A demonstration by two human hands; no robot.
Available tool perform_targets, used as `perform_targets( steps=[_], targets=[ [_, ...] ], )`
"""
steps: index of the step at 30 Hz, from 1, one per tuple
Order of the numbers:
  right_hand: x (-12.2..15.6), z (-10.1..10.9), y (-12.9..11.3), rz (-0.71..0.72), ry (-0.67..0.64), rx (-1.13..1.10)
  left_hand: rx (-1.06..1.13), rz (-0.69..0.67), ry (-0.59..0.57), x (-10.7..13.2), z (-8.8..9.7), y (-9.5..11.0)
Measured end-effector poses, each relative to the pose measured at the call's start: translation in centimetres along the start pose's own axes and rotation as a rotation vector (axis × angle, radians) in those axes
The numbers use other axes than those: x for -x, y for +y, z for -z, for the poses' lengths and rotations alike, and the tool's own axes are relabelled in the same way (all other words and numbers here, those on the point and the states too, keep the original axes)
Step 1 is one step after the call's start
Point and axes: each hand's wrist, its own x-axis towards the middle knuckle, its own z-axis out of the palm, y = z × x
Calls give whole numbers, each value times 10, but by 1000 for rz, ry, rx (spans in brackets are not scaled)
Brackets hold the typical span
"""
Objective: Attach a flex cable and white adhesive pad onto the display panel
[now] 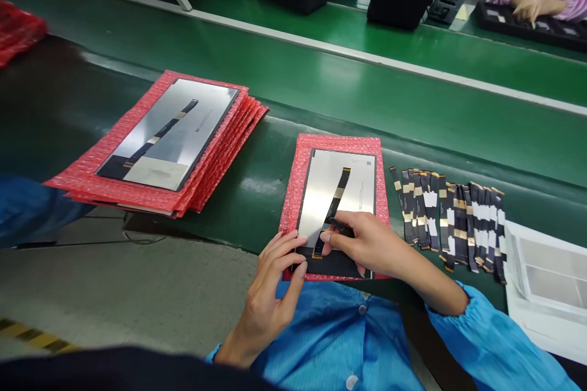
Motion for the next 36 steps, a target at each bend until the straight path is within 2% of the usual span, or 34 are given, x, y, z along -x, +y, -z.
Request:
perform_targets(
  steps=[27,36],
  targets=[
    [-1,0,-4,-22,2,28,-19,1,-8,-1,1,3],
    [-2,-2,1,-38,12,4,-97,-99,-29,-3,1,3]
  ],
)
